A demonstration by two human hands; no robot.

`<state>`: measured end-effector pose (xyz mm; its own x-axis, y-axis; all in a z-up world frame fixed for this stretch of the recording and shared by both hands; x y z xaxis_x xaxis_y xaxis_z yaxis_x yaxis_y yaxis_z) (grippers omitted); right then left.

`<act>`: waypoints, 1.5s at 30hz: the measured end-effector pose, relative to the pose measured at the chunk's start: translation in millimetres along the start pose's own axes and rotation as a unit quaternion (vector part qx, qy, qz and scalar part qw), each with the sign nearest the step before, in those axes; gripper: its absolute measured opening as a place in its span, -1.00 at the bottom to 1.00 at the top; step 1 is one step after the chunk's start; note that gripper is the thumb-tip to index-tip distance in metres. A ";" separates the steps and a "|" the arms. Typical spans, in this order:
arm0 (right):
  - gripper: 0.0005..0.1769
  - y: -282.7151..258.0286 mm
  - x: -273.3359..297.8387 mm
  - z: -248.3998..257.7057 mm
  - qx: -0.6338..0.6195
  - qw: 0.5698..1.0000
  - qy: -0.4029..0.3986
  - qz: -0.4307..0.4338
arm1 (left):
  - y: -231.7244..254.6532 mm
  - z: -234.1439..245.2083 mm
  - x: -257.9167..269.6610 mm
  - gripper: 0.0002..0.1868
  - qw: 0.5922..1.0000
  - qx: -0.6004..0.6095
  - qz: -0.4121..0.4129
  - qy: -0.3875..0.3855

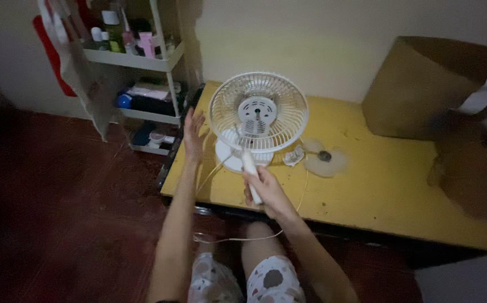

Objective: The person assembles a small white table fan on a yellow table. They use a screwdriver to tighten the front grille, then install the fan blade and secure the rear grille by hand.

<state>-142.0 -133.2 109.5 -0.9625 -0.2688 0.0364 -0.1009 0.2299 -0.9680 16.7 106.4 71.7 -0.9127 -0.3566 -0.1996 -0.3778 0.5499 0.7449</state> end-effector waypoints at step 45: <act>-0.66 7.3 -74.0 -27.9 0.032 0.974 0.224 -0.014 | 59.0 -69.3 -12.0 -0.42 0.860 -0.355 -0.288 -0.225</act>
<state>-78.5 -85.6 106.7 -0.9744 0.1642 0.1537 -0.1262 0.1663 -0.9780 16.2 90.8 162.1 -0.6337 0.0010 -0.7736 -0.7434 -0.2774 0.6086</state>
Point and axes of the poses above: each hand's wrist, its own x-axis away from the middle knuckle, its own z-axis out of the back of the hand, y = z × x, the point moved 2 cm from there along -x, towards the middle knuckle, and after that the axes turned 4 degrees about y, right-handed, at the moved point
